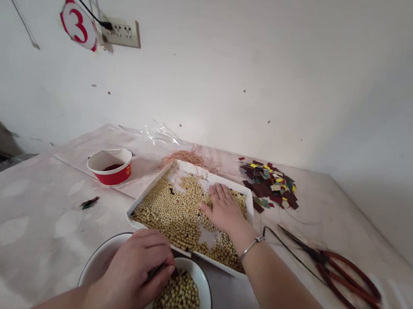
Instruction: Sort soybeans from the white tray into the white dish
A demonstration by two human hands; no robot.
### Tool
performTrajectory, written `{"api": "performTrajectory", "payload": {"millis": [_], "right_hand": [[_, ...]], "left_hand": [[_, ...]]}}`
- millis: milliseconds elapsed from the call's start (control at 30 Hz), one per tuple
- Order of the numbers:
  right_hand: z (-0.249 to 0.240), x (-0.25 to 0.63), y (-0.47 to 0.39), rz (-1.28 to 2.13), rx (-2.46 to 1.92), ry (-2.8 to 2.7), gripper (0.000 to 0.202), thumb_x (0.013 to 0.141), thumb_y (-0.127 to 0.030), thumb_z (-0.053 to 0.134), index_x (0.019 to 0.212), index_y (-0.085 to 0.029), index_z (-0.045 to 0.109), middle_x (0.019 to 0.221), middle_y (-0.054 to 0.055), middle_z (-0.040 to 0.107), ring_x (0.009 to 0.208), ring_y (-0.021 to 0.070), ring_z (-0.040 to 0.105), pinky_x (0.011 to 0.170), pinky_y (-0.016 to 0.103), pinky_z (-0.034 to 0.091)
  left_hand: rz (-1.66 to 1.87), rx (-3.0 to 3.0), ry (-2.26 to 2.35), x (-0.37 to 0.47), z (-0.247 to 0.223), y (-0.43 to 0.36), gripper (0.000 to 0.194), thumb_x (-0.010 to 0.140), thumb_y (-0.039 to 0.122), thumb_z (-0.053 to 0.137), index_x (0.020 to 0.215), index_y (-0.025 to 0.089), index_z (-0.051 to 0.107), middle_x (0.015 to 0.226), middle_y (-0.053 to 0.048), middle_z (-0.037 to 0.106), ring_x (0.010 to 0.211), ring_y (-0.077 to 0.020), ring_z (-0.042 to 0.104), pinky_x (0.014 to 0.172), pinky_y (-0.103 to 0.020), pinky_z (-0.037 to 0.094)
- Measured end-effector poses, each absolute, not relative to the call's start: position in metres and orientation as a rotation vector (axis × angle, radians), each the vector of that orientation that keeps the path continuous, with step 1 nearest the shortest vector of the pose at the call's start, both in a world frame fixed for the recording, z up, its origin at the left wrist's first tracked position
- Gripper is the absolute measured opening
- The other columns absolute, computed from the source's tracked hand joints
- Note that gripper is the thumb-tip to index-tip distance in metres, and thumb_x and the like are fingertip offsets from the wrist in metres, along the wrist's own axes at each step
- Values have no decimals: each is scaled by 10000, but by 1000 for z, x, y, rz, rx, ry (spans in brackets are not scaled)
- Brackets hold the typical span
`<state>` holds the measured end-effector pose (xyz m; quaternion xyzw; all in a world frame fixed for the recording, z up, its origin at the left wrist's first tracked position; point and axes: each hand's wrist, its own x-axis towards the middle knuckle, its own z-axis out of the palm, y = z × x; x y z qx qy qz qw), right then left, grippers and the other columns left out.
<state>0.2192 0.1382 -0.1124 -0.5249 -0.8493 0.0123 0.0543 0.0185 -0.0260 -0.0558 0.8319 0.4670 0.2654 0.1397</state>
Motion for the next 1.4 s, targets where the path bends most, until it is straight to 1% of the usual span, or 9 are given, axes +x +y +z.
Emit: {"api": "performTrajectory", "payload": {"millis": [133, 300, 600, 667, 800, 1033, 1133, 1300, 1400], "right_hand": [[-110, 195, 142, 51, -1558, -2597, 828, 855, -627, 157, 1409, -23, 269, 1468, 178, 250, 1362, 280, 177, 1107, 418, 125], [-103, 157, 137, 80, -1429, -2651, 826, 860, -628, 116, 1424, -33, 224, 1484, 163, 206, 1365, 263, 173, 1100, 403, 155], [-90, 100, 114, 126, -1016, -2822, 845, 842, -657, 214, 1433, -53, 196, 1501, 135, 160, 1378, 240, 114, 1120, 361, 99], [-88, 101, 110, 126, -959, -2839, 817, 856, -632, 220, 1433, -54, 194, 1505, 131, 145, 1380, 242, 94, 1122, 373, 89], [-86, 119, 105, 137, -901, -2883, 695, 892, -573, 207, 1433, -138, 236, 1509, 88, 159, 1380, 234, 94, 1119, 388, 100], [-100, 174, 106, 4, -996, -2844, 617, 902, -531, 273, 1429, -208, 258, 1490, 73, 230, 1373, 248, 141, 1097, 434, 178], [-108, 202, 109, -57, -1101, -2800, 608, 902, -530, 271, 1430, -229, 252, 1495, 60, 215, 1375, 245, 130, 1098, 435, 183], [-116, 239, 116, -53, -1494, -2661, 629, 891, -524, 266, 1426, -192, 273, 1489, 65, 233, 1372, 246, 138, 1110, 410, 158], [-119, 240, 124, -40, -1579, -2611, 672, 891, -533, 226, 1420, -122, 282, 1486, 106, 230, 1371, 259, 137, 1108, 423, 159]], "left_hand": [[795, 2402, 1336, 18, -56, -26, 77, 772, 165, 518, 711, 183, 563, 709, -26, 580, 715, -172, 507, 662, -315, 371], [827, 2391, 1337, 18, -57, -25, 60, 764, 178, 529, 716, 184, 565, 712, -23, 583, 709, -172, 501, 653, -319, 364], [853, 2385, 1325, 17, -59, -26, 63, 752, 172, 537, 693, 177, 559, 726, -23, 589, 739, -176, 506, 685, -332, 359], [863, 2387, 1322, 17, -59, -25, 63, 752, 171, 537, 692, 176, 557, 729, -23, 590, 748, -178, 508, 695, -335, 361], [861, 2390, 1328, 17, -60, -25, 59, 759, 177, 536, 702, 178, 555, 736, -19, 592, 763, -179, 513, 711, -338, 360], [863, 2427, 1308, 16, -60, -27, 55, 763, 173, 535, 710, 184, 545, 714, -2, 579, 734, -167, 505, 683, -321, 345], [852, 2451, 1306, 17, -60, -27, 69, 780, 183, 525, 714, 187, 543, 714, -1, 574, 724, -165, 497, 669, -317, 335], [825, 2487, 1307, 18, -60, -28, 64, 774, 180, 523, 714, 187, 543, 717, -2, 573, 719, -168, 493, 656, -316, 328], [824, 2497, 1292, 18, -60, -29, 63, 776, 180, 519, 719, 186, 545, 720, -3, 574, 719, -167, 493, 657, -318, 330]]}}
